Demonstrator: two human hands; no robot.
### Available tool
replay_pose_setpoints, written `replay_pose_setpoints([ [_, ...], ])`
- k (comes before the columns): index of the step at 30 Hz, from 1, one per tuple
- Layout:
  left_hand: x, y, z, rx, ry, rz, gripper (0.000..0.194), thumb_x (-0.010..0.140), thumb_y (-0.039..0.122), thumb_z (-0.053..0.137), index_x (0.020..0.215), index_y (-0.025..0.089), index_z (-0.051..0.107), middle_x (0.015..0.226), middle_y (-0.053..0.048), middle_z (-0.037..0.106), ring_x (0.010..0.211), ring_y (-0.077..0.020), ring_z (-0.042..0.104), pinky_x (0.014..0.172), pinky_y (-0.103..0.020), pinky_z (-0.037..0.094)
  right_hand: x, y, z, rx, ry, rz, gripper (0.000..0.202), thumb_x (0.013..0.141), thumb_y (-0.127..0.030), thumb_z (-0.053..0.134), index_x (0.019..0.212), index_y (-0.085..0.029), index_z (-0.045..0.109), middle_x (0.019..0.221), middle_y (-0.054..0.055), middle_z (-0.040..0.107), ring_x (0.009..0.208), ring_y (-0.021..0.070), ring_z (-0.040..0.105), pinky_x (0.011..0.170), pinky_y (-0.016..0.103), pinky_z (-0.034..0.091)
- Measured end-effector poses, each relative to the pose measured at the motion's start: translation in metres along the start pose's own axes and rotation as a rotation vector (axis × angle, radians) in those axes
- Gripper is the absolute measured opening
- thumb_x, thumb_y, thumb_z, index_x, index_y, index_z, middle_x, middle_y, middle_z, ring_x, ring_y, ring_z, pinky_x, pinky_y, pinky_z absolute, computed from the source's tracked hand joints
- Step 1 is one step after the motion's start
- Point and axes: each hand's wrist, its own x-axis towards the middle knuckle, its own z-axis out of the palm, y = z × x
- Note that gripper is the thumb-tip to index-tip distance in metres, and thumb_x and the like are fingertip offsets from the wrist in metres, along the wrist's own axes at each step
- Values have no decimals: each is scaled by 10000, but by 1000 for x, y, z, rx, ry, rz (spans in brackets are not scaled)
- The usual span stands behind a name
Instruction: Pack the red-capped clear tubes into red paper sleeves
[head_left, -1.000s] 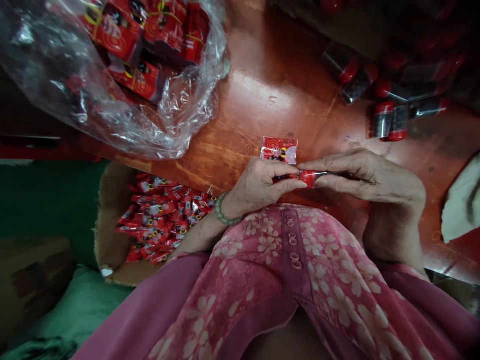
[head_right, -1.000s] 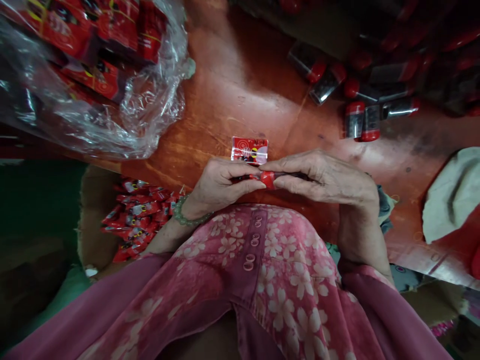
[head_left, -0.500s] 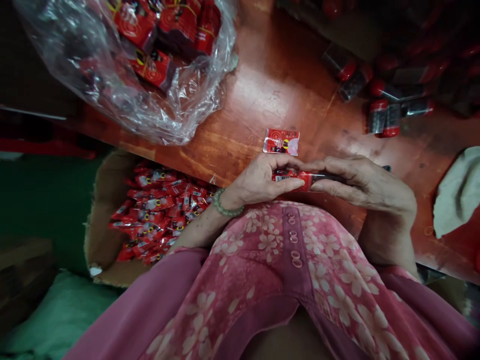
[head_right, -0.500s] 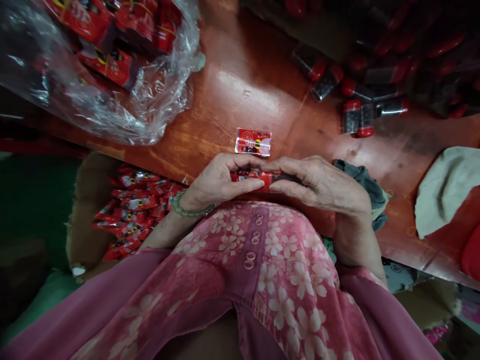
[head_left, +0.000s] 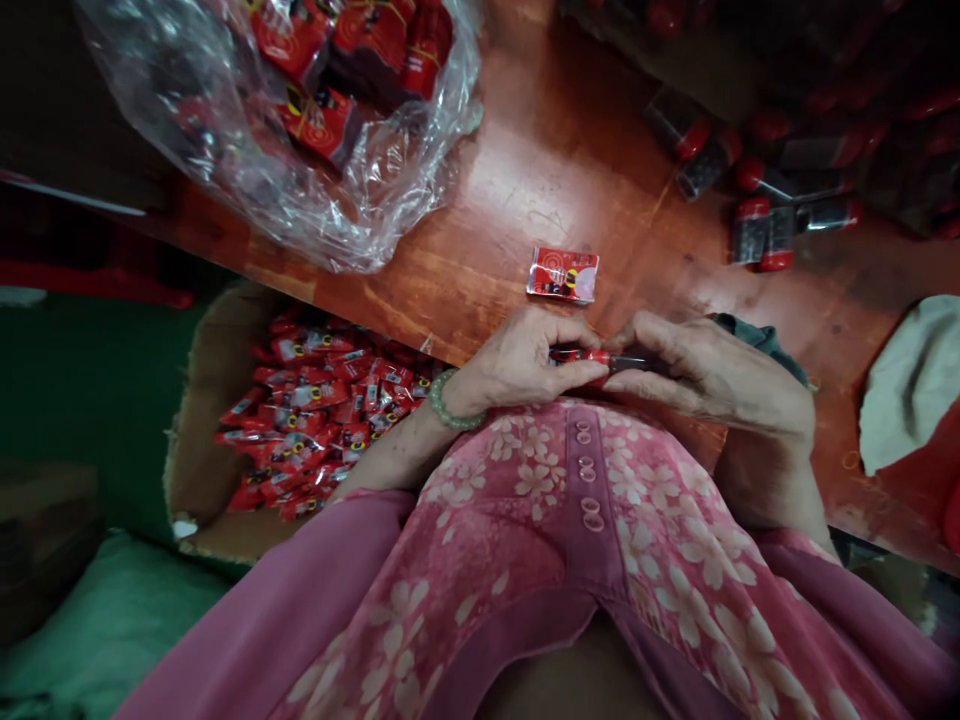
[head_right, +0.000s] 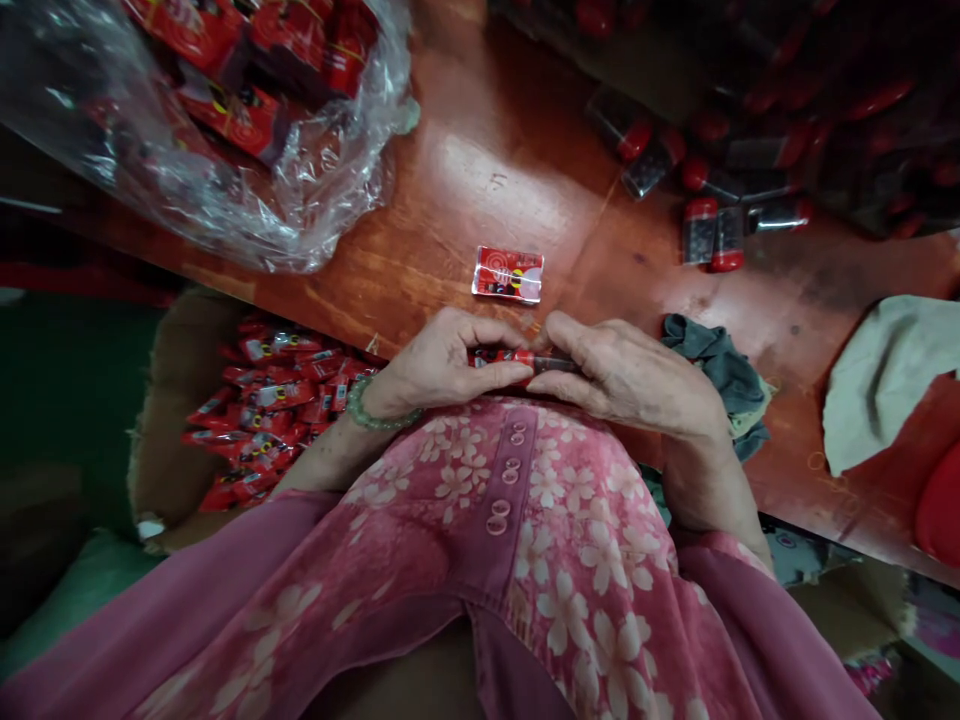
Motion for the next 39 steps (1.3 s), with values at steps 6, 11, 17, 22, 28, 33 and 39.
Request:
replay_pose_setpoints([
  [6,7,2,-2,211,-52,178,217,885,292,652,825,136,790,675,-34,723,579,-118,591,576,-248,407,0,0,-2,-156,-84,29,523,1027,-683,370,993,-218,606,640,14,616,515,174,532,527,305,272],
  [11,11,-1,-2,205,-24,171,233,883,311,666,780,133,775,655,-30,712,568,-118,586,568,-249,403,9,8,-2,16,-49,15,542,997,-730,395,945,-233,607,676,19,644,537,173,560,532,301,315],
  [17,10,-3,-11,-11,33,31,228,872,354,717,843,142,796,739,-33,765,637,-136,647,632,-247,473,6,22,5,352,65,1,474,939,-607,645,1172,-194,668,985,52,773,779,192,703,675,290,509],
  [22,11,-4,-8,2,24,-22,242,877,361,710,842,136,791,710,-28,748,617,-128,627,611,-241,452,0,33,17,430,156,-1,350,995,-438,606,1217,-184,697,1037,57,788,850,187,726,749,289,543],
  [28,15,-2,1,105,73,-39,235,847,380,742,833,149,783,745,-16,741,694,-144,659,692,-256,493,-1,31,21,287,206,-24,276,980,-363,636,1207,-221,701,1054,59,777,887,217,730,796,321,549],
  [33,7,-8,-14,-166,279,-106,519,737,455,874,1154,166,761,1072,-84,806,982,-228,754,929,-330,566,6,37,39,759,396,86,316,886,-444,774,1070,-207,672,867,-3,737,671,125,664,610,237,532],
  [39,2,-23,5,-702,370,-143,510,623,461,957,1005,182,769,1018,-72,812,1006,-225,760,1000,-361,567,25,30,59,1168,547,140,418,784,-482,866,1006,-207,644,816,-28,731,575,90,665,570,213,568],
])
